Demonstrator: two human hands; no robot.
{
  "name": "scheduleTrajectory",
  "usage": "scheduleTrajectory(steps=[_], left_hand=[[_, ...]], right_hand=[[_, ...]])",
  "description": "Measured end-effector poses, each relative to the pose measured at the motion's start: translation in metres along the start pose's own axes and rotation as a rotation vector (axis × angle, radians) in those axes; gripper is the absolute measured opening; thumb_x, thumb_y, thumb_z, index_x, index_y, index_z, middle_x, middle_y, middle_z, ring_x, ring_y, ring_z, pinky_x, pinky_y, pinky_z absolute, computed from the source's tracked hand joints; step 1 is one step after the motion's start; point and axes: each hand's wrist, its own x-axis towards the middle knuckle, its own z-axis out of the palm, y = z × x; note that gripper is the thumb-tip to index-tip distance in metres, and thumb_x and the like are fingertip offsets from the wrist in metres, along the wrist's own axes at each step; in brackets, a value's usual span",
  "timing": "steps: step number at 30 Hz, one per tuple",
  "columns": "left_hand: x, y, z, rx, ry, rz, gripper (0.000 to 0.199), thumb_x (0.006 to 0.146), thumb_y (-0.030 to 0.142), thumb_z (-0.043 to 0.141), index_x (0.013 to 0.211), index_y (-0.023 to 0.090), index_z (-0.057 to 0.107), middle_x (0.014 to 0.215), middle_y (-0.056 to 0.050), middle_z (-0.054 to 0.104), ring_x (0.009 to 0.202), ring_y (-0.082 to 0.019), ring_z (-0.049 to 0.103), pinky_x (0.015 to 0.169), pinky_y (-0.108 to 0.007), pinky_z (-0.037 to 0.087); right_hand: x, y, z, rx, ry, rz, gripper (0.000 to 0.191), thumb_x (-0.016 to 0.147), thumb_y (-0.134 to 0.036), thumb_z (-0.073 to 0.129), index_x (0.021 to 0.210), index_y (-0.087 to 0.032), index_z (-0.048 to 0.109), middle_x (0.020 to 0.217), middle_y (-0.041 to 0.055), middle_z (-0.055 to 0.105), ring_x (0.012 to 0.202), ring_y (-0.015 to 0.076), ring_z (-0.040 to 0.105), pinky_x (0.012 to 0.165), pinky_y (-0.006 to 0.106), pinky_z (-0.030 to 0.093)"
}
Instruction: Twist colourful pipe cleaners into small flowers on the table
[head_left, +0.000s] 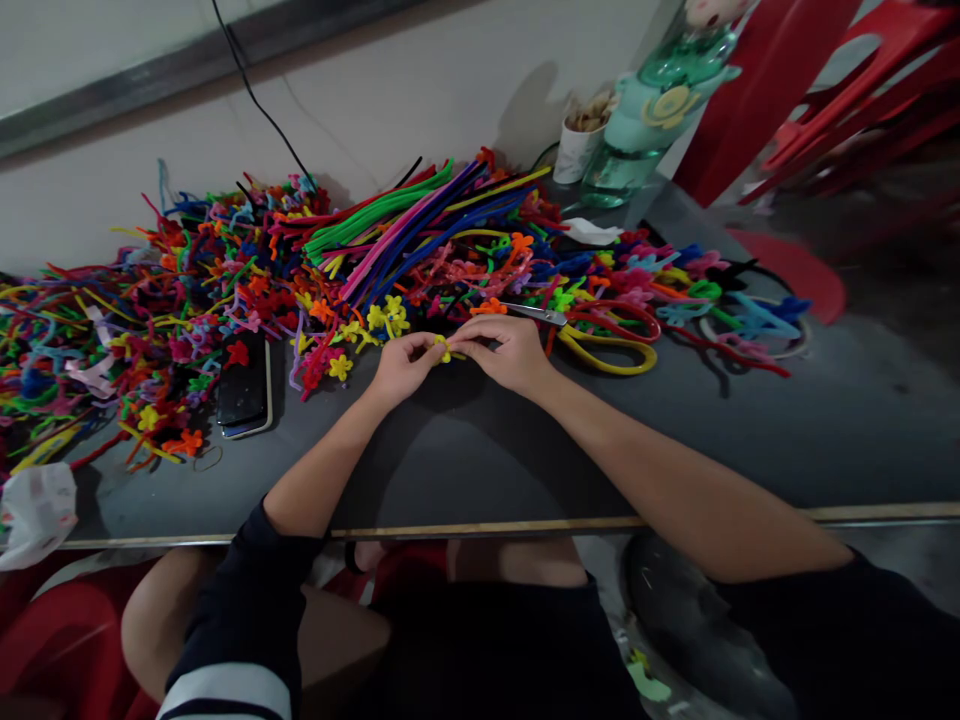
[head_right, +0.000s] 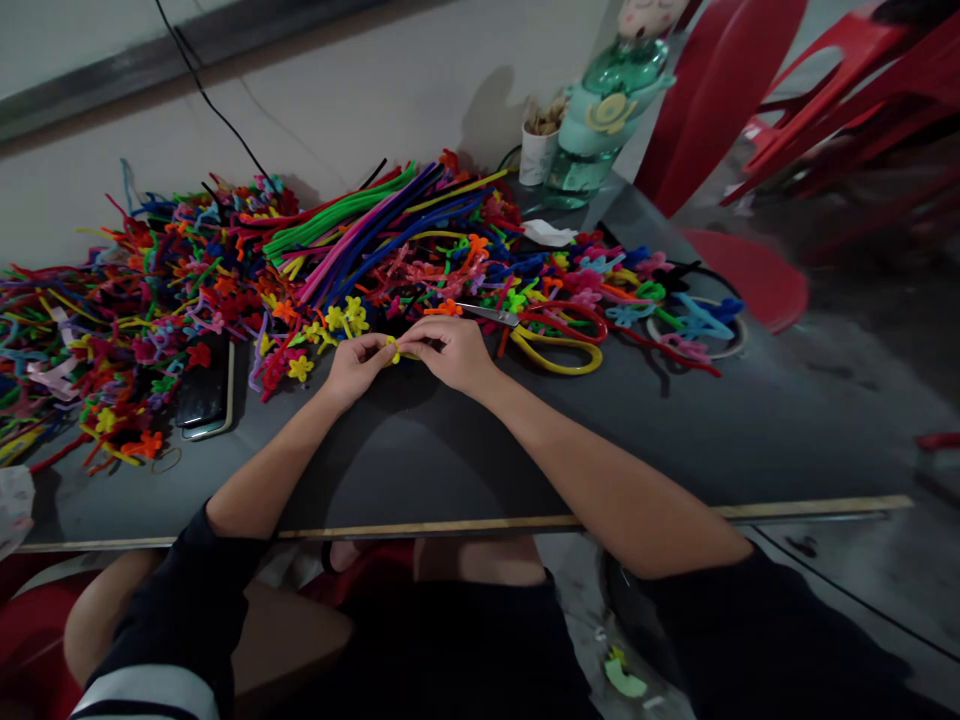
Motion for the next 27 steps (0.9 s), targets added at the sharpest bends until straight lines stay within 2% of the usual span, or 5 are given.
scheduleTrajectory(steps=[8,14,21,24,27], left_hand=[[-0.0012,0.0028,0.0010,-0.025,0.014,0.017,0.036,0.078,0.050,0.067,0.070,0.016,0.060,0.063,0.001,0.058,0.056,-0.008,0.049,0.056,-0.022,0.036],[-0.0033,0.0030,0.0063,-0.333,-0.071,-0.081,0.049,0.076,0.055,0.070,0.106,0.019,0.060,0.080,-0.003,0.069,0.071,-0.013,0.066,0.060,-0.023,0.046],[-0.0038,-0.0014,0.0057,-0.264,0.065,-0.080,0.037,0.073,0.052,0.074,0.083,0.016,0.072,0.073,-0.001,0.069,0.063,-0.008,0.059,0.063,-0.022,0.048],[-0.0050,0.0010,0.0029,-0.230,0.010,-0.057,0.040,0.072,0.055,0.074,0.079,0.016,0.075,0.072,-0.003,0.071,0.060,-0.008,0.057,0.062,-0.022,0.048],[-0.0061,0.0038,0.0021,-0.235,-0.089,-0.064,0.048,0.073,0.061,0.070,0.081,0.015,0.075,0.074,-0.005,0.072,0.062,-0.009,0.059,0.063,-0.023,0.049]], right_hand=[[-0.0002,-0.0020,-0.0003,-0.028,0.028,-0.034,0.011,0.083,-0.029,0.070,0.075,-0.023,0.074,0.077,0.0025,0.074,0.069,0.0163,0.068,0.062,0.030,0.054],[-0.0010,-0.0051,0.0004,-0.110,0.190,-0.093,0.014,0.084,-0.034,0.068,0.077,-0.025,0.075,0.078,0.0033,0.075,0.071,0.0181,0.069,0.067,0.033,0.056],[-0.0008,-0.0059,-0.0027,0.000,0.080,-0.067,0.016,0.085,-0.035,0.066,0.084,-0.023,0.076,0.075,0.0032,0.072,0.060,0.0136,0.062,0.052,0.027,0.048],[0.0014,-0.0031,-0.0058,0.028,0.073,-0.057,0.018,0.084,-0.036,0.068,0.096,-0.026,0.076,0.087,0.0038,0.072,0.068,0.0142,0.063,0.056,0.028,0.051],[0.0039,0.0007,-0.0080,0.063,0.003,-0.065,0.017,0.082,-0.041,0.070,0.089,-0.027,0.077,0.089,0.0038,0.073,0.073,0.0153,0.066,0.062,0.030,0.053]])
